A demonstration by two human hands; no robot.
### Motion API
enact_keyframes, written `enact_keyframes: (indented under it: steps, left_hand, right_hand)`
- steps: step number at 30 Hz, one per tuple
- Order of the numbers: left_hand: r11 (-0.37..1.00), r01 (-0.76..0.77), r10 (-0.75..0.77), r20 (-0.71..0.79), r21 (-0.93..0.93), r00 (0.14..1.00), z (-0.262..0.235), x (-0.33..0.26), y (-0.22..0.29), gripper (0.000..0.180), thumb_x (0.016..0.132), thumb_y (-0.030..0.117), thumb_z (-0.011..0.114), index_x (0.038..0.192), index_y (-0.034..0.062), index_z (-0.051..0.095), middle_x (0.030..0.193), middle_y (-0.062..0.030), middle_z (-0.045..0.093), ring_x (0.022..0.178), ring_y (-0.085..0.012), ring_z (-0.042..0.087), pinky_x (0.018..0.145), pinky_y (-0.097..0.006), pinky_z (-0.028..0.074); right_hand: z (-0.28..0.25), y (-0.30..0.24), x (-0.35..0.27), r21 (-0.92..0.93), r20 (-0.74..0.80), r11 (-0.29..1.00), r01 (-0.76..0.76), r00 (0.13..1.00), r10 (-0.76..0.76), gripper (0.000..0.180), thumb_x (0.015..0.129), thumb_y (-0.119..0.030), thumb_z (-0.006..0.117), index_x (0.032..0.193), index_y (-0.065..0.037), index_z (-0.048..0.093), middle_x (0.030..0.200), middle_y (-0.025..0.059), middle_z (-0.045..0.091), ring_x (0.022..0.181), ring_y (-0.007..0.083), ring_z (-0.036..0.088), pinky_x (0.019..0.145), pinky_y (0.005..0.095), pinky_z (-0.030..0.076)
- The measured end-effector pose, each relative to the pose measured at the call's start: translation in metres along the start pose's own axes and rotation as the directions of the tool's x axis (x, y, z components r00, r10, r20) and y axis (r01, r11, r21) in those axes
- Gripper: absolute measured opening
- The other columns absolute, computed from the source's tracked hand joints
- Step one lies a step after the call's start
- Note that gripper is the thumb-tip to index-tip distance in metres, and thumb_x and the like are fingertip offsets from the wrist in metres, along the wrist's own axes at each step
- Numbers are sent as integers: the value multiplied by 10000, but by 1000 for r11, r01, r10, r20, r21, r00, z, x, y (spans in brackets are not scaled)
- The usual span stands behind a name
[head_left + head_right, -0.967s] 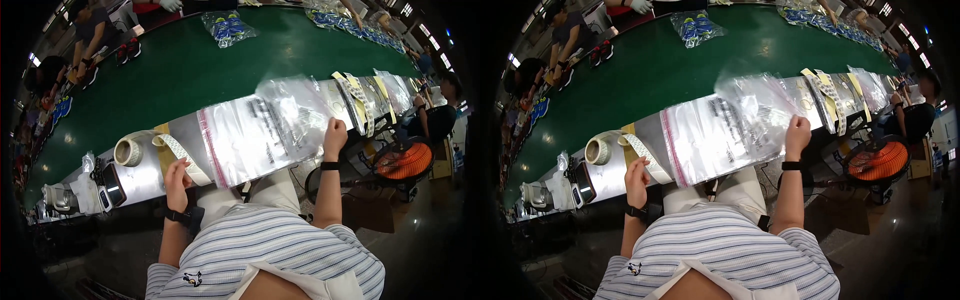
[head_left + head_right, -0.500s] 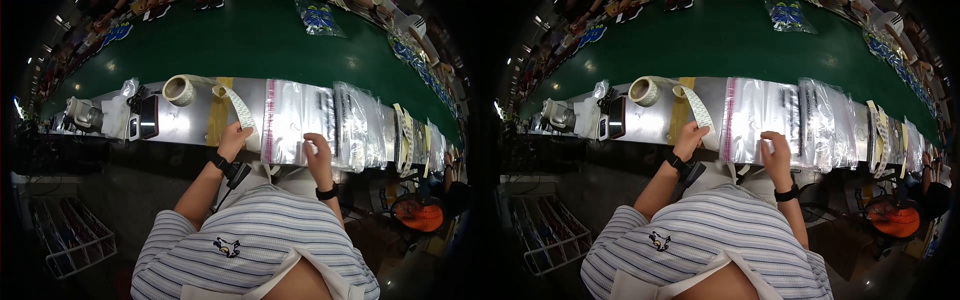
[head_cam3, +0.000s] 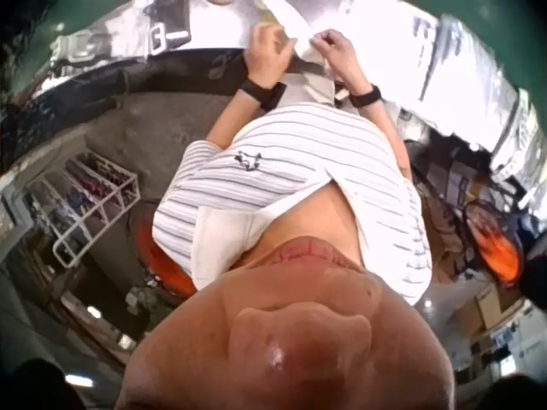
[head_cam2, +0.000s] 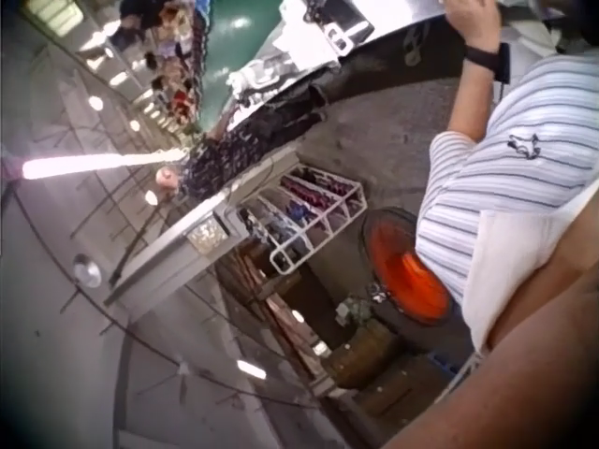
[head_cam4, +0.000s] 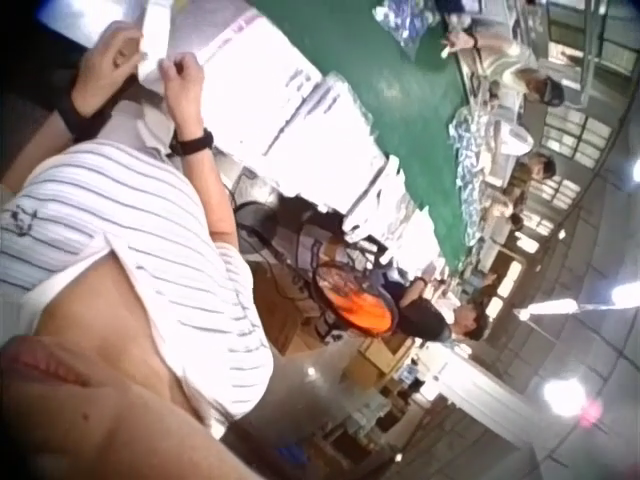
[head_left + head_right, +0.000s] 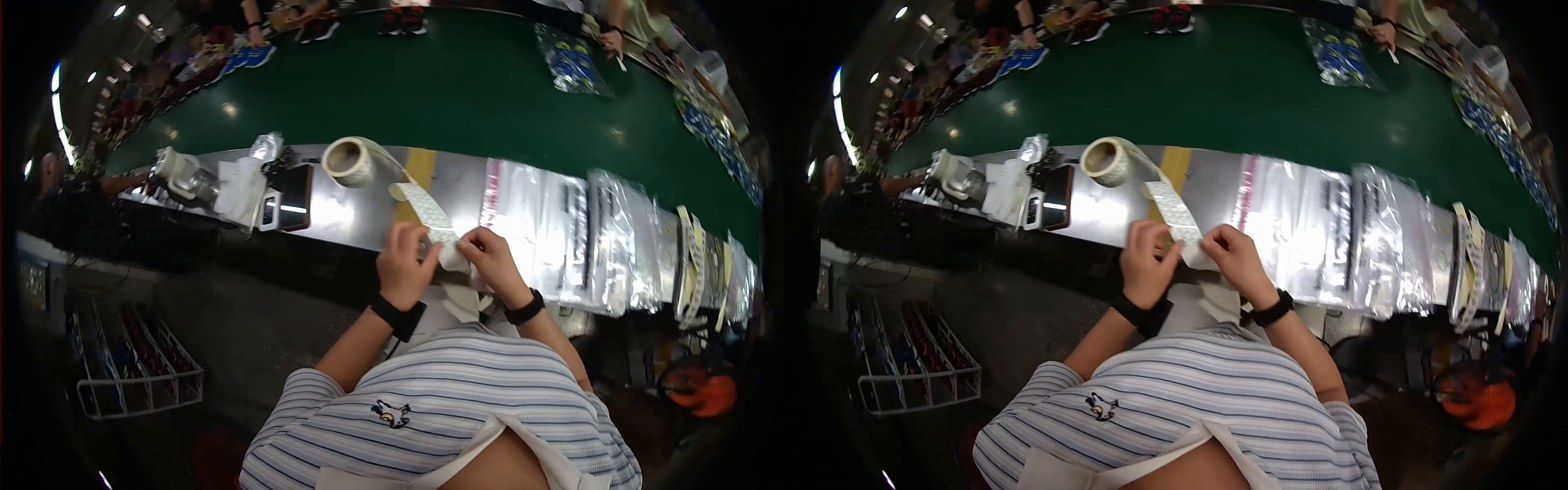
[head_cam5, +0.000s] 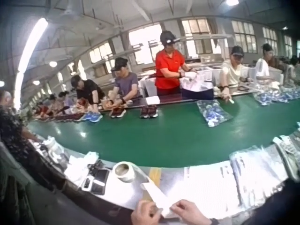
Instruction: Peeling labels from a roll and sticking them onto plastic packaging bags.
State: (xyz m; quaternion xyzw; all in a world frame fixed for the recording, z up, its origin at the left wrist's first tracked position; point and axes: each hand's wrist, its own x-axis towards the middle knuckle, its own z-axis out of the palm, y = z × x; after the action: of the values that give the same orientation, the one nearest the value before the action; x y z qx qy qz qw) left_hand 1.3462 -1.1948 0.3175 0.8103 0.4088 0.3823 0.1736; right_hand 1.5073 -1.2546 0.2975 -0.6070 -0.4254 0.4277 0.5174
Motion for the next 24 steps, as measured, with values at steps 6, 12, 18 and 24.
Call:
enact_keyframes:
  steps: [6,12,18,24]
  left_hand:
    - [936,127,-37,268,-328,963,33,-6,-2,205,871,190,570,965,11,600,906,-141,591,833,-295,577,707,-351,465]
    - [778,422,-273,353,-466,895,24,6,-4,200,879,182,585,903,-14,613,783,-98,618,691,-167,583,629,-297,457]
    - [880,274,-251,109,-389,962,14,25,3,146,852,148,610,864,4,635,806,-94,629,704,-212,601,635,-295,467]
    - [889,-349,456,491,-298,742,47,-7,18,291,789,286,643,903,19,622,1010,-120,617,1030,-303,542,856,-374,434]
  right_hand:
    - [5,25,7,66,-107,990,122,988,-115,73,851,-66,594,822,1,592,650,-10,548,574,48,465,519,199,381]
    - [12,9,1,-21,-87,996,86,992,-88,141,877,-113,595,798,2,572,658,-14,534,588,64,455,538,223,385]
    - [-29,34,-27,-463,-188,886,-34,980,-60,170,816,-148,646,810,-4,557,774,137,583,704,271,555,641,359,441]
    - [-46,48,-26,-875,-261,482,-32,871,-416,354,676,-217,734,897,-19,540,1042,160,509,999,360,468,815,435,389]
